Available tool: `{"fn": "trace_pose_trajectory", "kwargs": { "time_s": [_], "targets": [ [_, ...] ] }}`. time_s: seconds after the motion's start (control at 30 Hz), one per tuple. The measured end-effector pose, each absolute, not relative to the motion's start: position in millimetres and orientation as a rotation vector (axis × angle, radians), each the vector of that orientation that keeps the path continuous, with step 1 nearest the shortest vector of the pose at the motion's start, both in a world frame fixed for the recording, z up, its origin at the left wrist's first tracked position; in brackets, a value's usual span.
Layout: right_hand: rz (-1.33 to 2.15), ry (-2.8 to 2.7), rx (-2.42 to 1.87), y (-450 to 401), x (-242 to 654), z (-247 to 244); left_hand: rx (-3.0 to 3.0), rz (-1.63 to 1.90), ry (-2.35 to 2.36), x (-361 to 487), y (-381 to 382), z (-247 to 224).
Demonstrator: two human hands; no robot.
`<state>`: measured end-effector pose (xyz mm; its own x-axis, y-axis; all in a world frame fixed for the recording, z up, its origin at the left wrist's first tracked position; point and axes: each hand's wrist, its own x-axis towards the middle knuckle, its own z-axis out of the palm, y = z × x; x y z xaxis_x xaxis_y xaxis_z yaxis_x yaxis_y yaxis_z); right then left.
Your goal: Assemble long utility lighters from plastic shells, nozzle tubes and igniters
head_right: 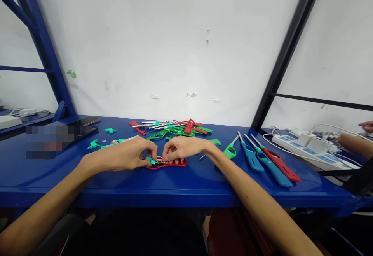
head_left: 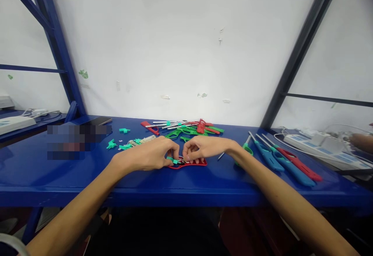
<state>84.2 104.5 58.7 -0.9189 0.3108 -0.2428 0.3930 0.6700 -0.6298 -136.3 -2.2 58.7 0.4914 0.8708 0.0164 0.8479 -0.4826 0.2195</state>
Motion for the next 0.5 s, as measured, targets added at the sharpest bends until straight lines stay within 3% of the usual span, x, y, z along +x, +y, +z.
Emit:
{"fn": "trace_pose_trajectory", "kwargs": {
  "time_s": [0.5],
  "targets": [
    [-1.213,2.706,0.594,109.1,81.3,53.5,2.559,0.208,1.455,-138.3,-1.1,57.0]
  ]
}}
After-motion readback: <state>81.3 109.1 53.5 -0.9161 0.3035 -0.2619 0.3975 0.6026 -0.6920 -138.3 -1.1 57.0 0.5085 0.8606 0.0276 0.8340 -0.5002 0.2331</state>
